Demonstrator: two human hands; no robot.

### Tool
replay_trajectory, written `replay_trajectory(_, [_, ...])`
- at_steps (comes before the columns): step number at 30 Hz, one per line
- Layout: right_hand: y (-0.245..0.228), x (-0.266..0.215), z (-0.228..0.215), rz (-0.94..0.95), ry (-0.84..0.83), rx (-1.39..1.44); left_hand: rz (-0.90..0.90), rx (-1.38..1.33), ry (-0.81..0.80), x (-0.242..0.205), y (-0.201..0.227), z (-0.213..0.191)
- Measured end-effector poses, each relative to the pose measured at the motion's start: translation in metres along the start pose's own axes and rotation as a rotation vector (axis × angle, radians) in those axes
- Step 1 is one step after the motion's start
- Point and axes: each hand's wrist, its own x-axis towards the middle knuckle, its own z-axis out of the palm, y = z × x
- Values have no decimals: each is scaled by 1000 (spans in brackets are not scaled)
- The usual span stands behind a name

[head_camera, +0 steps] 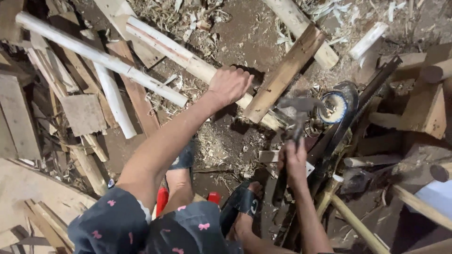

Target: Assembling wooden furniture by hammering nails into planks and supports.

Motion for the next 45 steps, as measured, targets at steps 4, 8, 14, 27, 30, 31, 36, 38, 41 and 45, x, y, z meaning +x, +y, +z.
replay_trajectory(4, [-25, -19, 9, -14, -119, -138, 15, 32, 65, -9, 4, -1])
replay_trajectory(8, [-10, -21, 9, 26, 65, 98, 3, 20, 112, 4, 3, -4])
replay_trajectory(14, [3, -26, 17, 104, -19, -9, -79, -62, -65, 2, 9, -20])
replay_trajectory(27, [8, -27, 7, 141, 137, 234, -159, -82, -201, 4, 6, -9])
replay_trajectory(30, [17, -18, 30, 264, 341, 281, -180, -99, -194, 7, 7, -12])
replay_trajectory(31, [14, -26, 25, 265, 342, 279, -180, -100, -195, 3, 13, -19])
replay_trajectory(36, [18, -32, 9, 56, 54, 113, -225, -124, -259, 6, 9, -24])
replay_trajectory(38, [-7, -33, 27, 74, 180, 266, -220, -125, -250, 10, 7, -23])
replay_trajectory(41, [-10, -39, 44, 129, 162, 181, -227, -128, -260, 5, 9, -30])
replay_trajectory(45, [-24, -40, 39, 121, 27, 86, -271, -131, -309, 15, 9, -40])
